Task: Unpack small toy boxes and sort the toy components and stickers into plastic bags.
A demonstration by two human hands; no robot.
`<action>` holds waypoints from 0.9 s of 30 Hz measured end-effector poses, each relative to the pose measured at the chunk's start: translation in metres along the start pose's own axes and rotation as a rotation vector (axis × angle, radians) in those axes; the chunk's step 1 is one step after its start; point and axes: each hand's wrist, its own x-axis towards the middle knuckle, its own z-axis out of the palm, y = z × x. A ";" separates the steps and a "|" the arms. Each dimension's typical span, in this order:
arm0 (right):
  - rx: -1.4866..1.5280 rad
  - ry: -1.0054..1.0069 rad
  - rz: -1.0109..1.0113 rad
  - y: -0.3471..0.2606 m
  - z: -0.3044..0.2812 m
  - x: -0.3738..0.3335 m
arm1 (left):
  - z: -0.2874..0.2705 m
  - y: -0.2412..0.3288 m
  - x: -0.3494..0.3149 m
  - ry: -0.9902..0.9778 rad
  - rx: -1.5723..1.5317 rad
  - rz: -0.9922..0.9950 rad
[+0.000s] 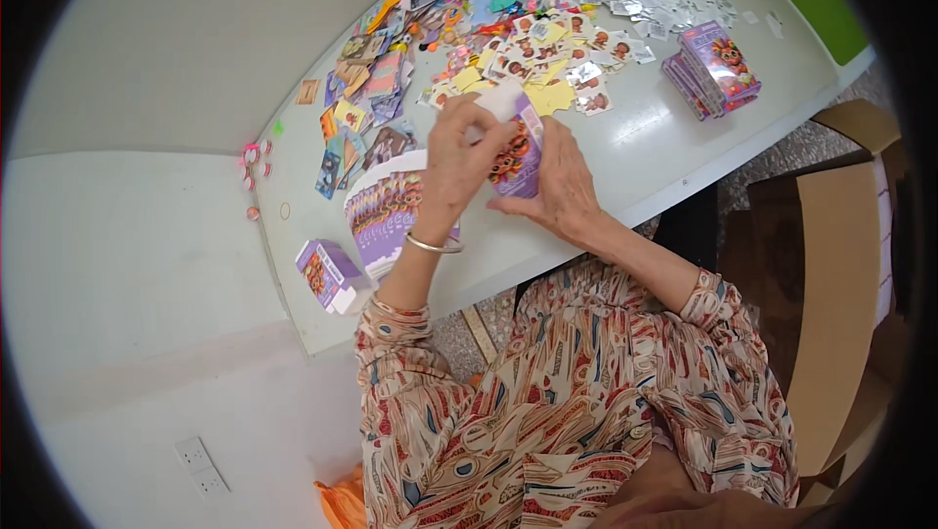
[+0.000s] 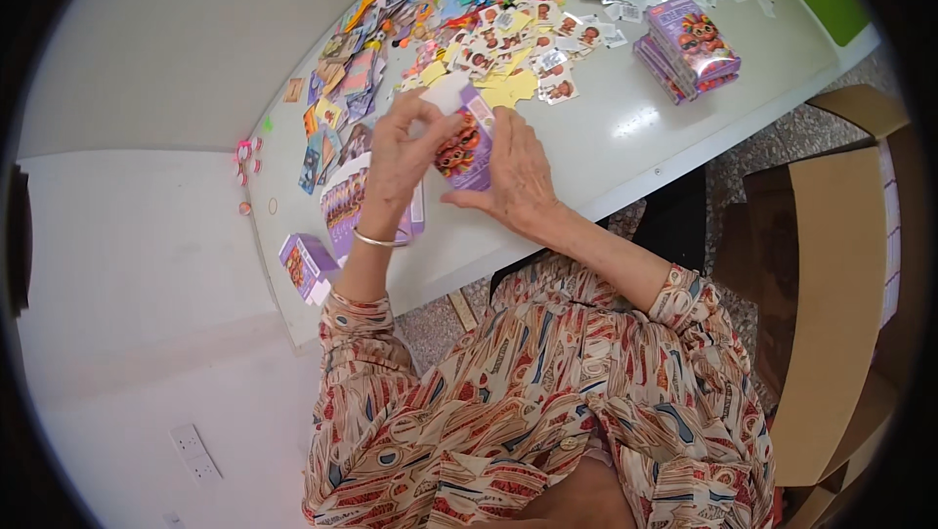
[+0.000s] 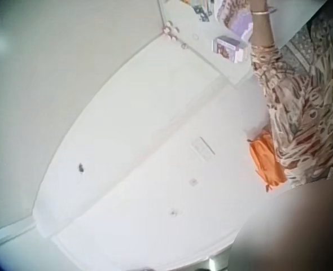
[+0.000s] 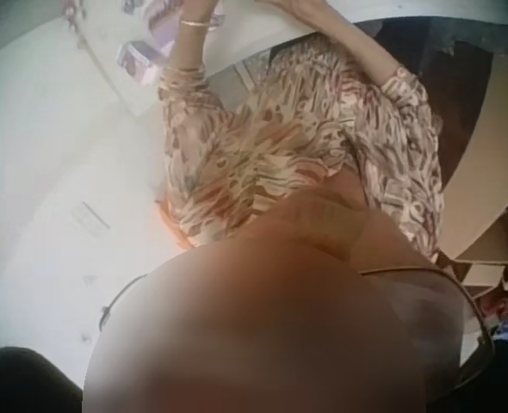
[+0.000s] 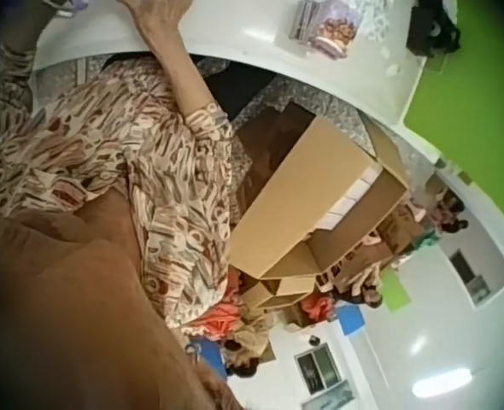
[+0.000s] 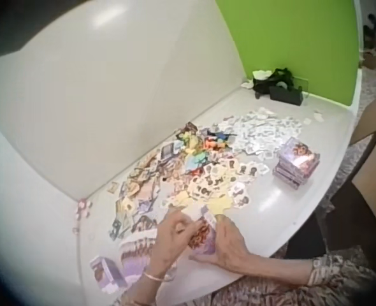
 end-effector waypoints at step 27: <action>0.492 -0.557 0.289 0.055 -0.090 0.003 | 0.021 0.024 -0.008 -0.500 -0.696 -0.294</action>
